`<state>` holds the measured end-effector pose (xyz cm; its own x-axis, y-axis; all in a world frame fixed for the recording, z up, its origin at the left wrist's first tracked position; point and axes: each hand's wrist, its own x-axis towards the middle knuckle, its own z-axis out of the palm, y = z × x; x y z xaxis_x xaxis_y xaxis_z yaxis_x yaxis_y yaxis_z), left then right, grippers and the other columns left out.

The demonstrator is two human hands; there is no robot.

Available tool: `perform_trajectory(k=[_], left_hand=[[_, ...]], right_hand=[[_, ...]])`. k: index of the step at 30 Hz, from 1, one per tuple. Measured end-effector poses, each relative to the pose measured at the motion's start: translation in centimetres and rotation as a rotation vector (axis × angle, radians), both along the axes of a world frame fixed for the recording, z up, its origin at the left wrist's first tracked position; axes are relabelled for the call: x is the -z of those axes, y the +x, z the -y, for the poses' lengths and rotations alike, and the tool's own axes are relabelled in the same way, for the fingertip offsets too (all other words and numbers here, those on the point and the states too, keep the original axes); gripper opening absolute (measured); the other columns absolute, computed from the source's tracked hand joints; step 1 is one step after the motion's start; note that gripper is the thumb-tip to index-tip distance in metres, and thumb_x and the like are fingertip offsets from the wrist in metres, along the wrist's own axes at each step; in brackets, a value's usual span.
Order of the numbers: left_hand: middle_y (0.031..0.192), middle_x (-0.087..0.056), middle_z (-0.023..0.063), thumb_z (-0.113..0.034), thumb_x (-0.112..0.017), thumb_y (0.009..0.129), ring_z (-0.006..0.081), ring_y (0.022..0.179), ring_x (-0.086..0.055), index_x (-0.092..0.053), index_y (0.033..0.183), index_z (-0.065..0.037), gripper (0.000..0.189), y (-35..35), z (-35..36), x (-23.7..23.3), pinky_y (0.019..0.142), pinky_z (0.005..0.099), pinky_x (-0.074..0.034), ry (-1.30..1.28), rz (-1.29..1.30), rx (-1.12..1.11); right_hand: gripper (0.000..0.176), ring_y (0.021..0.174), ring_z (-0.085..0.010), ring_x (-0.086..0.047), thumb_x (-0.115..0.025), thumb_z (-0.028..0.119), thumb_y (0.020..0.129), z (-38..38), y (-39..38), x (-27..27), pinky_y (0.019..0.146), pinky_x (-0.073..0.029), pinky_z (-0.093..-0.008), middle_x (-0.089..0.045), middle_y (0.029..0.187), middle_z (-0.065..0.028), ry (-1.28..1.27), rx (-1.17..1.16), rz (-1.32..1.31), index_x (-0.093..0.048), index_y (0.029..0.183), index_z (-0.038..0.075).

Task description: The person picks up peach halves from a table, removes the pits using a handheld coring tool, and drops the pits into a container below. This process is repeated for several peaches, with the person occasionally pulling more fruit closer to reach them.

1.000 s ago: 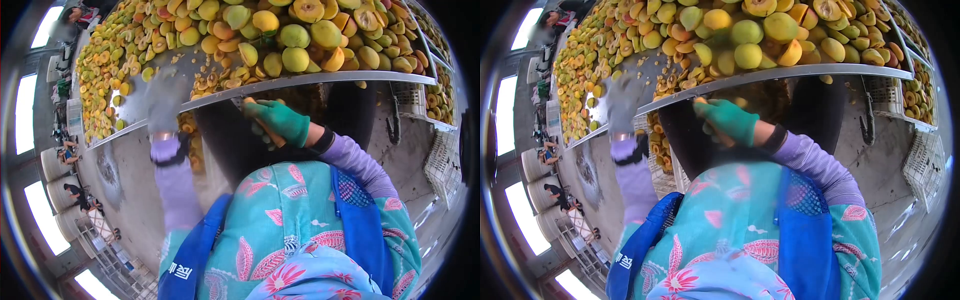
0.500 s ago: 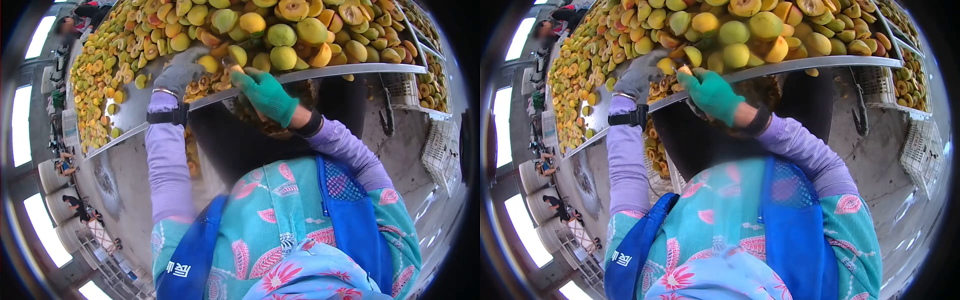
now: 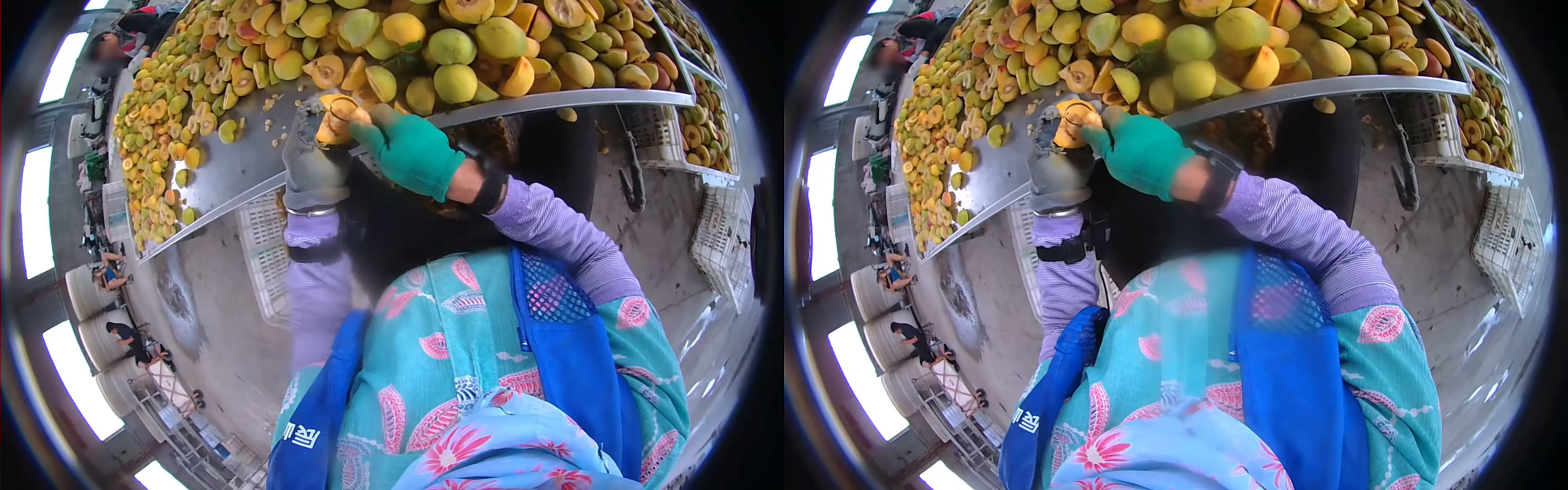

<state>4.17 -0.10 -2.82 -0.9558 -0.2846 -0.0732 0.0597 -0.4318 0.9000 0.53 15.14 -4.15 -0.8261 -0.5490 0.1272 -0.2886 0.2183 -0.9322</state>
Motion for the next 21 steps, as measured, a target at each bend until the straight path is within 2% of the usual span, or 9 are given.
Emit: perform_trajectory(k=[1,3,6,9,11,15,18,20,21], left_hand=[[0.106,-0.062,0.0164,-0.028,-0.046,0.098,0.025,0.097,-0.062,-0.054,0.125,0.0,0.04,0.2,-1.2,-1.1,0.085,0.036,-0.051,-0.126,0.012,-0.026],[0.103,-0.063,0.0141,-0.029,-0.043,0.099,0.0223,0.092,-0.062,-0.054,0.126,-0.001,0.04,-0.7,-1.4,-0.1,0.083,0.0335,-0.052,-0.056,-0.041,-0.031],[0.104,-0.063,0.0125,-0.029,-0.041,0.1,0.0188,0.088,-0.062,-0.056,0.122,0.0,0.039,-0.5,-2.4,-1.1,0.079,0.0298,-0.052,-0.294,-0.041,-0.053],[0.099,-0.065,0.0103,-0.026,-0.042,0.1,0.0152,0.083,-0.062,-0.061,0.114,0.0,0.035,-1.0,-1.6,0.6,0.074,0.0262,-0.051,-0.515,-0.111,-0.168],[0.093,-0.066,0.008,-0.025,-0.044,0.099,0.0132,0.078,-0.061,-0.064,0.107,0.0,0.033,-0.8,-3.2,-1.1,0.071,0.025,-0.049,-0.552,-0.104,-0.274],[0.081,-0.066,0.0043,-0.024,-0.047,0.098,0.0112,0.07,-0.057,-0.067,0.098,0.001,0.032,-1.6,-3.7,-1.6,0.065,0.0238,-0.046,-0.865,-0.064,-0.333],[0.097,-0.069,0.0111,-0.023,-0.057,0.093,0.0149,0.079,-0.063,-0.065,0.111,0.002,0.032,-2.2,-3.3,-1.4,0.072,0.0265,-0.051,-0.879,0.033,-0.342],[0.09,-0.07,0.0105,-0.022,-0.056,0.093,0.0139,0.076,-0.063,-0.066,0.11,0.001,0.03,-2.0,-3.9,-2.1,0.069,0.0261,-0.051,-0.963,0.074,-0.35],[0.09,-0.07,0.01,-0.022,-0.056,0.093,0.0137,0.076,-0.063,-0.066,0.11,0.0,0.03,-1.9,-3.7,-1.9,0.068,0.0259,-0.051,-0.998,0.043,-0.341]], right_hand=[[0.042,0.068,-0.0433,-0.062,-0.047,0.041,0.096,-0.1,0.1,-0.2,0.061,-0.048,-0.0509,-0.061,0.068,-0.0237,-0.009,0.02,0.012,-0.054,0.097,0.0],[0.042,0.065,-0.0428,-0.062,-0.047,0.041,0.096,-0.4,0.4,-0.1,0.059,-0.048,-0.0503,-0.061,0.066,-0.0232,-0.015,0.043,0.002,-0.053,0.095,0.0],[0.038,0.063,-0.0422,-0.061,-0.048,0.038,0.096,-0.5,0.8,0.1,0.055,-0.047,-0.0491,-0.06,0.067,-0.0228,0.023,0.039,-0.06,-0.053,0.094,0.001],[0.031,0.065,-0.0432,-0.059,-0.05,0.034,0.096,-0.5,0.8,-0.6,0.055,-0.046,-0.0498,-0.06,0.071,-0.0218,0.071,0.037,-0.095,-0.052,0.095,0.004],[0.031,0.063,-0.0435,-0.059,-0.05,0.034,0.096,-0.6,1.2,-0.8,0.054,-0.045,-0.0506,-0.059,0.069,-0.0219,0.066,0.041,-0.087,-0.05,0.094,0.003],[0.034,0.065,-0.0435,-0.059,-0.047,0.034,0.097,-0.3,1.4,0.9,0.056,-0.046,-0.0496,-0.059,0.07,-0.0246,-0.01,0.047,-0.047,-0.051,0.095,0.001],[0.039,0.065,-0.0437,-0.059,-0.045,0.034,0.098,1.0,2.2,1.1,0.058,-0.045,-0.0497,-0.058,0.069,-0.0266,-0.168,0.155,0.086,-0.05,0.096,-0.004],[0.039,0.073,-0.0449,-0.059,-0.044,0.034,0.099,1.0,2.6,0.3,0.063,-0.045,-0.05,-0.06,0.076,-0.028,-0.277,0.134,0.208,-0.051,0.098,-0.005],[0.041,0.079,-0.0445,-0.059,-0.044,0.036,0.098,0.7,2.9,0.1,0.065,-0.046,-0.0473,-0.061,0.081,-0.0268,-0.286,0.116,0.125,-0.053,0.105,-0.003]])
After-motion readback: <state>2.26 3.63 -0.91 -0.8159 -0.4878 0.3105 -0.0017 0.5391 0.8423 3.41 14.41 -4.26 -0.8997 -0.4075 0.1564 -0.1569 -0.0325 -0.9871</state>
